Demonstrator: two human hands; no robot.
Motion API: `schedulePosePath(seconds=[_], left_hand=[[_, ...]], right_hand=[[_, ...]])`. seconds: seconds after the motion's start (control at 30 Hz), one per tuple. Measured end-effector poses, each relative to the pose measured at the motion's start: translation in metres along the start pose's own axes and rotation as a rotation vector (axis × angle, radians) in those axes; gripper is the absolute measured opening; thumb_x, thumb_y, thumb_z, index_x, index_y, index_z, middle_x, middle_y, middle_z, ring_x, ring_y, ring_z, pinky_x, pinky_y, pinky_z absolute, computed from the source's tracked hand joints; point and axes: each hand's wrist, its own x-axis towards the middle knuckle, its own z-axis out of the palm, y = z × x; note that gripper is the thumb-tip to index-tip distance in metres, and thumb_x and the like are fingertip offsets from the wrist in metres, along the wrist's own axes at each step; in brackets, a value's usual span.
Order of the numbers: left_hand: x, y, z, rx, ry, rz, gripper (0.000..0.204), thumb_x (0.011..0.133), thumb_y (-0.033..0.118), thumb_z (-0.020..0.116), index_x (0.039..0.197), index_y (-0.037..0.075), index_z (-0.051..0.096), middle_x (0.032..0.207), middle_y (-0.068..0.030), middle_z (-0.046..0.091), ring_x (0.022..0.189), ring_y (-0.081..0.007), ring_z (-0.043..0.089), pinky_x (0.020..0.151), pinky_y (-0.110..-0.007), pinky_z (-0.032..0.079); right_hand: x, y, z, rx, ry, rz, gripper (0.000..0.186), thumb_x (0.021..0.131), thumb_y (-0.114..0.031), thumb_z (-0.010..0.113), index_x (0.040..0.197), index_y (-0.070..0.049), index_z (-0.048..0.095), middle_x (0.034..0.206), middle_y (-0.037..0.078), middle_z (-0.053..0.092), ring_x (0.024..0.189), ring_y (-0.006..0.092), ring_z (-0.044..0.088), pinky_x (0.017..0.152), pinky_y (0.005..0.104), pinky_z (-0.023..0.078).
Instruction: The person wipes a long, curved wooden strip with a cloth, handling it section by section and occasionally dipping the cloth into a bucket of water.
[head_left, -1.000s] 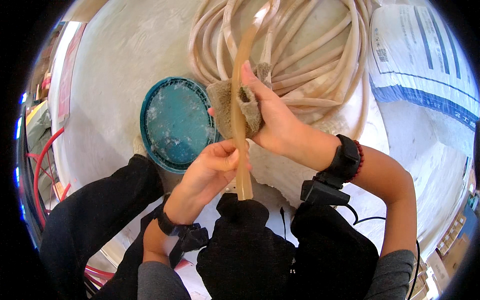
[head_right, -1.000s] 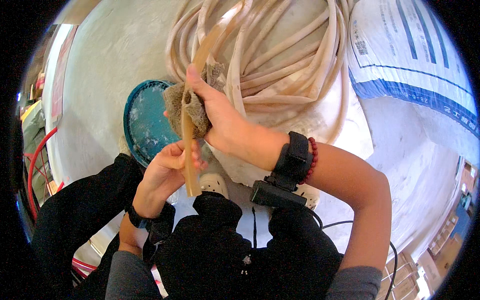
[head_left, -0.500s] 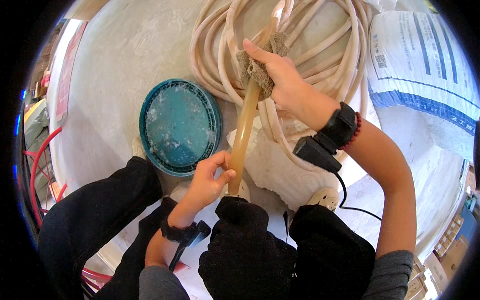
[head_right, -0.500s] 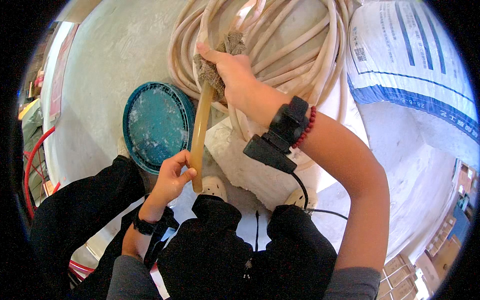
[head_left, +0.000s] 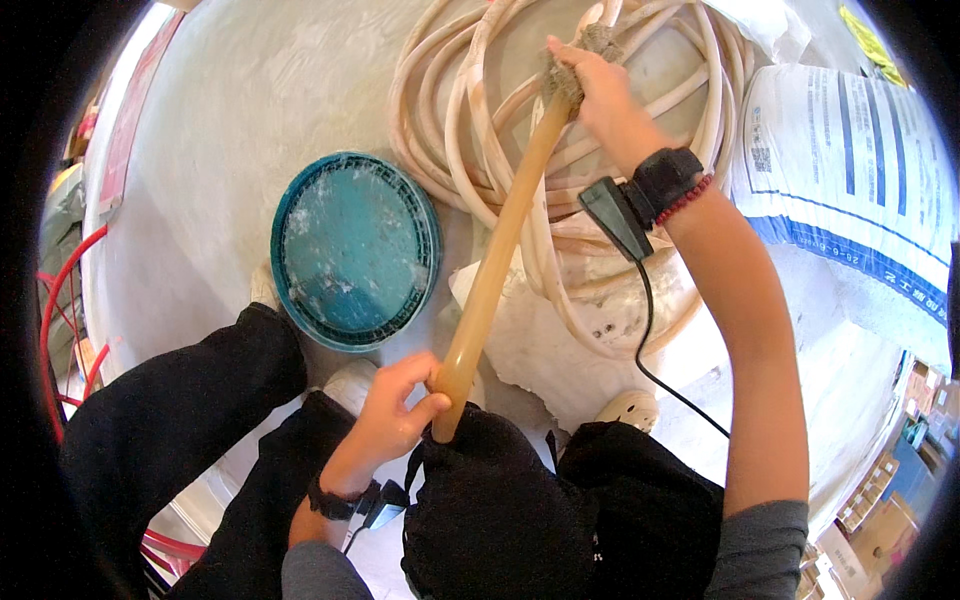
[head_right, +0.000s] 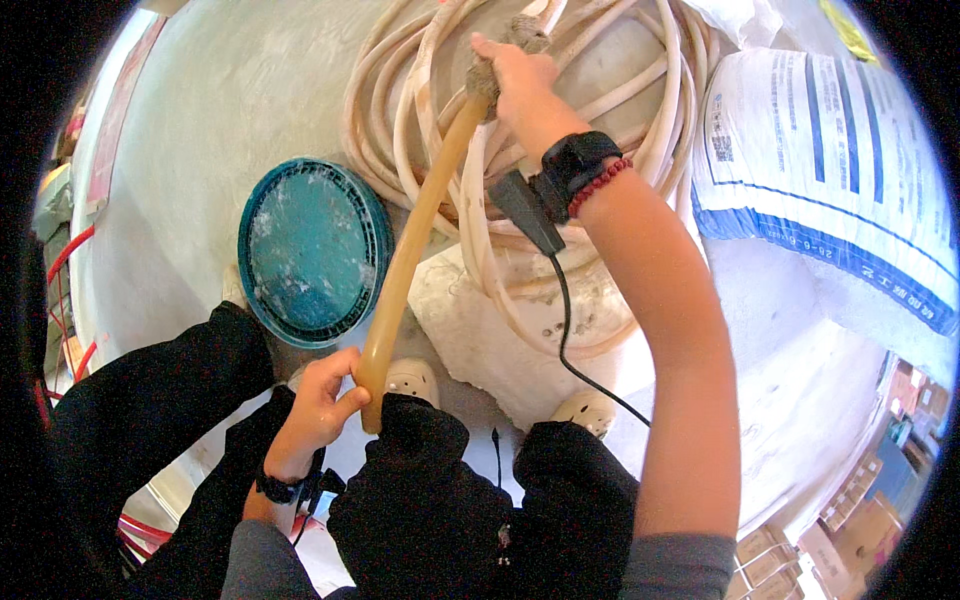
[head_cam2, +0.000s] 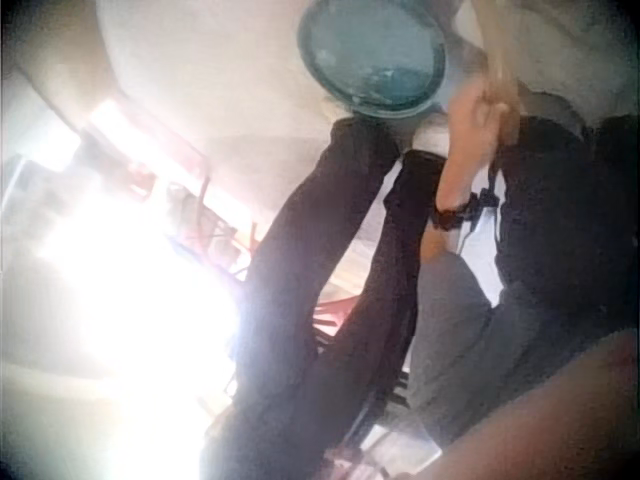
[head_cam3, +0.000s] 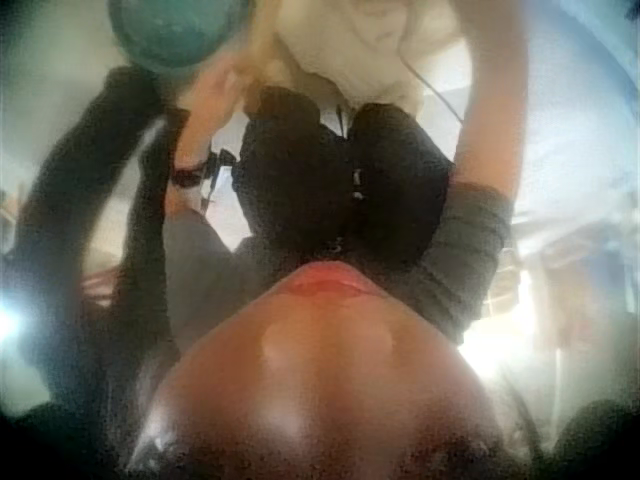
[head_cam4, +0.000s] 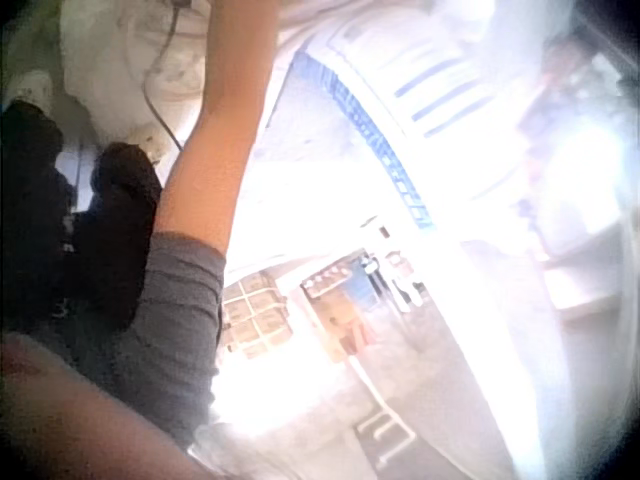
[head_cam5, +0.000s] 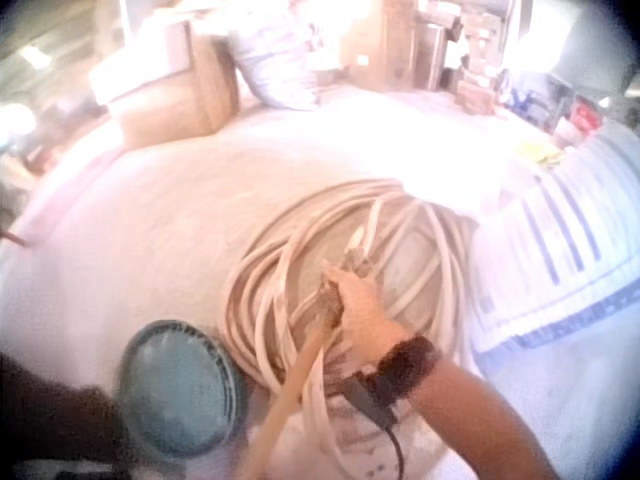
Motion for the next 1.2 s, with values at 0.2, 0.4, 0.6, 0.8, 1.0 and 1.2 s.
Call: schedulePosePath(seconds=[0.2, 0.4, 0.6, 0.8, 1.0, 1.2], left_hand=[[-0.014, -0.006, -0.007, 0.093, -0.042, -0.061, 0.015, 0.072, 0.010, 0.060, 0.079, 0.000, 0.052, 0.073, -0.0119, 0.052, 0.070, -0.0267, 0.052, 0.064, -0.032, 0.041], [-0.006, -0.044, -0.009, 0.318, -0.089, -0.090, 0.016, 0.072, 0.010, 0.061, 0.083, 0.001, 0.055, 0.079, -0.0128, 0.055, 0.076, -0.0302, 0.054, 0.067, -0.035, 0.042], [0.013, -0.046, 0.005, 0.290, -0.249, -0.058, 0.022, 0.070, 0.014, 0.063, 0.089, 0.004, 0.057, 0.086, -0.0110, 0.058, 0.082, -0.0280, 0.055, 0.073, -0.035, 0.042], [0.036, -0.026, 0.016, 0.035, -0.328, -0.051, 0.045, 0.073, 0.024, 0.065, 0.111, 0.006, 0.049, 0.102, -0.0102, 0.057, 0.094, -0.0219, 0.054, 0.084, -0.032, 0.041], [0.097, 0.013, 0.059, -0.162, -0.423, 0.151, 0.047, 0.080, 0.028, 0.059, 0.116, 0.002, 0.045, 0.106, -0.0115, 0.055, 0.097, -0.0201, 0.053, 0.087, -0.031, 0.038], [0.128, 0.008, 0.108, -0.524, -0.727, -0.023, 0.031, 0.087, 0.020, 0.050, 0.111, 0.001, 0.050, 0.100, -0.0072, 0.058, 0.098, -0.0151, 0.051, 0.089, -0.031, 0.037]], right_hand=[[0.022, 0.001, -0.037, 0.095, -0.174, 0.041, 0.033, 0.068, -0.011, 0.072, 0.089, 0.005, 0.053, 0.081, 0.010, 0.057, 0.070, 0.0208, 0.057, 0.058, 0.0351, 0.050], [-0.034, -0.024, -0.065, 0.107, -0.352, 0.179, 0.019, 0.081, -0.025, 0.060, 0.093, -0.011, 0.056, 0.083, 0.004, 0.057, 0.073, 0.0143, 0.057, 0.065, 0.0295, 0.049], [-0.055, -0.043, -0.080, 0.171, -0.421, 0.158, 0.031, 0.081, -0.029, 0.060, 0.096, -0.005, 0.049, 0.083, 0.007, 0.055, 0.074, 0.0162, 0.056, 0.066, 0.0284, 0.048], [-0.077, -0.049, -0.084, 0.130, -0.457, 0.195, 0.036, 0.082, -0.034, 0.057, 0.099, -0.004, 0.048, 0.083, 0.007, 0.055, 0.074, 0.0143, 0.056, 0.066, 0.0272, 0.048], [-0.117, -0.040, -0.100, -0.067, -0.345, 0.324, 0.034, 0.083, -0.037, 0.054, 0.096, -0.005, 0.052, 0.077, 0.004, 0.056, 0.070, 0.0126, 0.056, 0.063, 0.0255, 0.048], [-0.158, -0.029, -0.111, -0.165, -0.282, 0.338, 0.033, 0.084, -0.037, 0.052, 0.095, -0.005, 0.052, 0.076, 0.003, 0.057, 0.068, 0.0124, 0.057, 0.061, 0.0243, 0.049]])
